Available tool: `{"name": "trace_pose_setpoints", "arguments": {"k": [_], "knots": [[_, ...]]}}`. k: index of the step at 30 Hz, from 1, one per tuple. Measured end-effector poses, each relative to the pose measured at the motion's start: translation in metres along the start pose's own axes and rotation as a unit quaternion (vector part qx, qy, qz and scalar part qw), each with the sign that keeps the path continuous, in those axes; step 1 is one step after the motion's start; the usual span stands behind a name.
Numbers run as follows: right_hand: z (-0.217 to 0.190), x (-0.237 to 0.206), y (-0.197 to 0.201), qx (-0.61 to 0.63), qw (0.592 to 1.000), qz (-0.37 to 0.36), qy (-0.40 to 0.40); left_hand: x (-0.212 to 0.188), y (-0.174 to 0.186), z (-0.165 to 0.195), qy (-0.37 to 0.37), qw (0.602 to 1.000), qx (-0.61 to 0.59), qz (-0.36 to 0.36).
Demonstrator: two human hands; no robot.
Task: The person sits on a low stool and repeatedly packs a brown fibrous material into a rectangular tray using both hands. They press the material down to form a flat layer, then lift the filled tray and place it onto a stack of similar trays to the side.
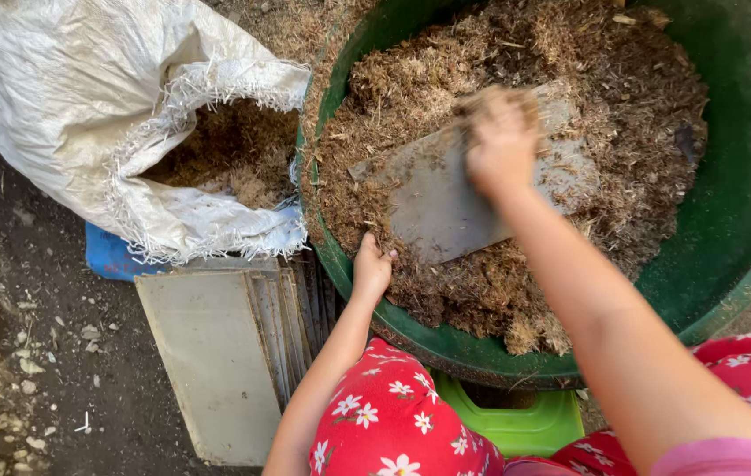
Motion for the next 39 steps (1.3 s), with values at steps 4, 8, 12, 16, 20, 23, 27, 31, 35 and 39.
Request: {"name": "trace_pose_setpoints", "arguments": {"k": [4,8,12,16,20,23,27,31,35,39], "knots": [[0.079,0.057,0.018,0.084,0.971,0.001,-0.224,-0.003,0.002,0.007,0.058,0.998,0.009,0.004],[0.036,0.052,-0.022,0.156,0.941,-0.036,-0.299,0.002,0.003,0.021,-0.03,0.999,-0.014,0.013],[-0.103,-0.011,-0.041,0.054,0.995,0.075,0.02,-0.001,0.007,0.011,0.008,1.0,0.023,-0.004],[-0.159,-0.102,-0.052,-0.029,0.978,-0.009,0.208,0.006,0.014,0.02,-0.085,0.996,-0.001,0.036],[-0.137,-0.103,-0.009,0.076,0.952,0.125,0.268,0.008,0.011,0.016,-0.09,0.989,-0.114,0.035],[-0.057,-0.036,0.002,0.04,0.997,0.03,0.061,0.006,0.008,0.009,-0.053,0.991,-0.119,0.01],[0.089,-0.01,0.04,0.065,0.969,0.037,-0.237,0.005,0.011,0.006,-0.008,1.0,0.017,-0.022],[0.146,-0.072,0.01,0.094,0.919,0.003,-0.382,0.007,0.011,0.016,-0.028,0.999,0.036,-0.016],[0.106,-0.112,-0.036,0.063,0.962,0.026,-0.263,0.006,0.01,0.023,-0.016,1.0,0.023,-0.01],[0.034,-0.136,-0.06,0.0,0.999,-0.018,-0.047,0.005,0.009,0.035,0.002,0.999,0.027,-0.023]]}}
Point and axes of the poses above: each hand's wrist, its own x-axis towards the middle knuckle, its own y-axis out of the back of the hand, z = x × y, the point moved 7 cm from there along x, towards the middle knuckle, and after that the axes turned 15 degrees about -y, right-handed, at the moved point
